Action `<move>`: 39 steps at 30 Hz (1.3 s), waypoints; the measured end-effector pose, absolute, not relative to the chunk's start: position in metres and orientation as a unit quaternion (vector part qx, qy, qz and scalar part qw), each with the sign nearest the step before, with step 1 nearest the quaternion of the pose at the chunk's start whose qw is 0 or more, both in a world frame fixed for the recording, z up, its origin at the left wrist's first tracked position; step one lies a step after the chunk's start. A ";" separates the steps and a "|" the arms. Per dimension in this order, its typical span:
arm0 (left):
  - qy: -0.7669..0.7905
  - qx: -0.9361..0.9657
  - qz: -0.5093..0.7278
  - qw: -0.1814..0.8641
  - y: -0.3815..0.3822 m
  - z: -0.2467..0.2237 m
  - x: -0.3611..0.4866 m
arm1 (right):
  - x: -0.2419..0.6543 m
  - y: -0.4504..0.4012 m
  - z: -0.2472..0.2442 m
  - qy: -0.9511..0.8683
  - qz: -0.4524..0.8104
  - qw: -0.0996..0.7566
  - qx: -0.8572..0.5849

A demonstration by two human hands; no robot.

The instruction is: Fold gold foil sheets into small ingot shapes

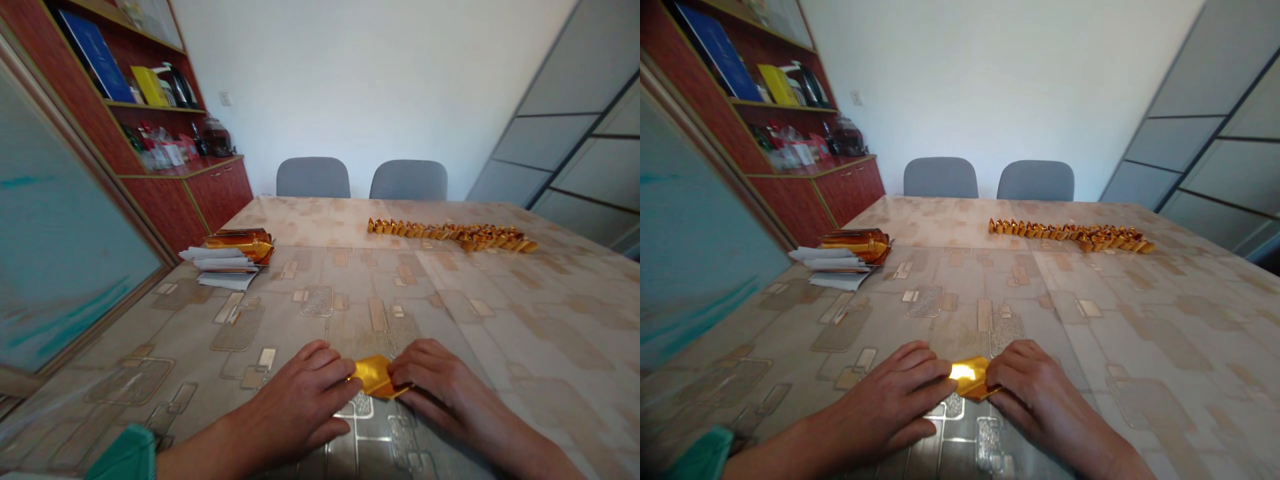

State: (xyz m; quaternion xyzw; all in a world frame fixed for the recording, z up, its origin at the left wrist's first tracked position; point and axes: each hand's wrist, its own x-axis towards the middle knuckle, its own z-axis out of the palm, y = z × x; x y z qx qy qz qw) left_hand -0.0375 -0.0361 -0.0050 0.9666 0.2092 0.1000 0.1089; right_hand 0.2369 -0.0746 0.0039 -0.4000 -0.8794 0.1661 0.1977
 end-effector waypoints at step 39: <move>0.207 0.948 0.095 0.220 -0.034 0.002 -0.039 | 0.252 -0.066 -0.008 -0.761 0.365 0.216 -0.491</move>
